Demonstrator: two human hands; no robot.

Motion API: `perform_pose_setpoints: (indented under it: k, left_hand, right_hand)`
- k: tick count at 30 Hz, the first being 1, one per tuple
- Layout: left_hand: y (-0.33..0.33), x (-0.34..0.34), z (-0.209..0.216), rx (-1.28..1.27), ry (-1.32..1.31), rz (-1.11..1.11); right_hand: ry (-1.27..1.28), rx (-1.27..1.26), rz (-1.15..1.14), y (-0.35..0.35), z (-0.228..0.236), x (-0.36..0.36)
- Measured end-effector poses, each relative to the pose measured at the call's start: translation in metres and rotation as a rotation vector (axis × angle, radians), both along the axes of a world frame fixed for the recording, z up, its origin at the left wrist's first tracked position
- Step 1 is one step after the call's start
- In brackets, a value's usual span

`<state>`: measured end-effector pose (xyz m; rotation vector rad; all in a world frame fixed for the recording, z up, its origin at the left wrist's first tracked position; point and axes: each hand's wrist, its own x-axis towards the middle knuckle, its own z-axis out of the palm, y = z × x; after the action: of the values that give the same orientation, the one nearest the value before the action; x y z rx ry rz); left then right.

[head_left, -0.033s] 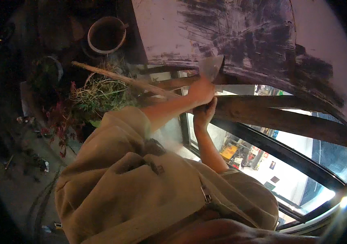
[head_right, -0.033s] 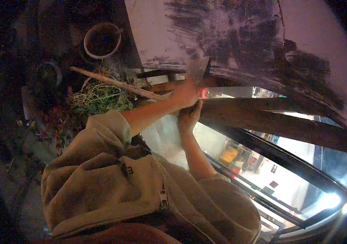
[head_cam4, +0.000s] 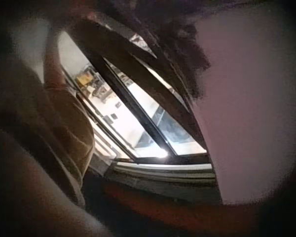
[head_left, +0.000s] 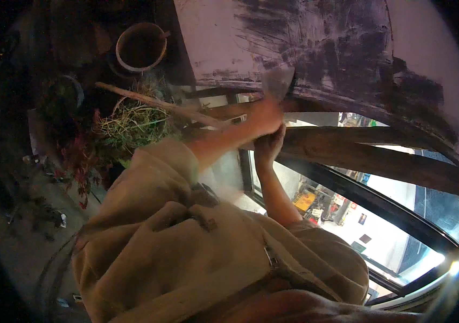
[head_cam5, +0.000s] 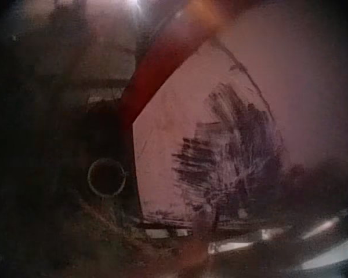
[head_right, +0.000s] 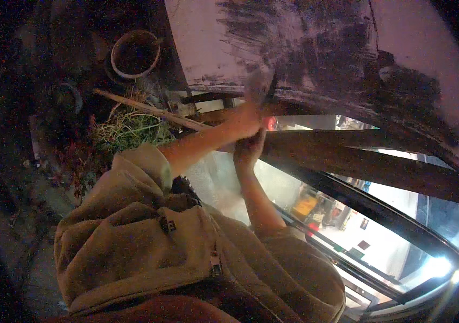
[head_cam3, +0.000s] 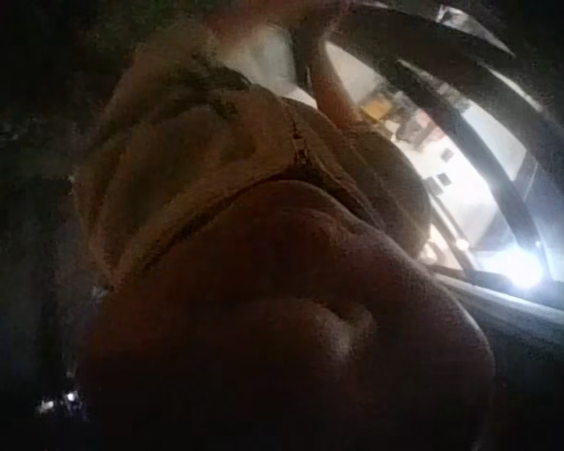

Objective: The person scrapes a wall surface with a putty knife, removing old paint or plaster. They repeatedly apply the tool to the wall, working across different areas and occasionally adjusting their grip and angle.

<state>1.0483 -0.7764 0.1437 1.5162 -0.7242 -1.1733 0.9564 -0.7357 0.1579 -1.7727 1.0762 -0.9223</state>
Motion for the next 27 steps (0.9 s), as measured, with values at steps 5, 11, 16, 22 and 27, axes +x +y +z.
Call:
perform_pose_setpoints:
  k: [5,11,16,22,27]
  left_hand:
    - [-0.007,0.073,0.000,-0.031,-0.141,-0.075]
    - [0.021,0.078,0.023,-0.024,-0.206,-0.338]
    - [0.006,0.096,0.007,0.003,-0.275,-0.408]
    - [-0.015,0.087,0.010,0.026,-0.224,-0.098]
    - [-0.016,0.120,0.010,0.028,-0.262,-0.142]
  right_hand:
    - [-0.072,0.152,0.075,-0.011,-0.020,0.045]
    - [-0.384,0.252,-0.096,0.032,-0.023,0.063]
    - [-0.175,-0.033,0.029,0.014,-0.039,0.088]
    - [-0.321,0.227,0.020,-0.025,-0.043,0.072]
    - [-0.066,0.089,-0.013,-0.012,-0.034,0.095]
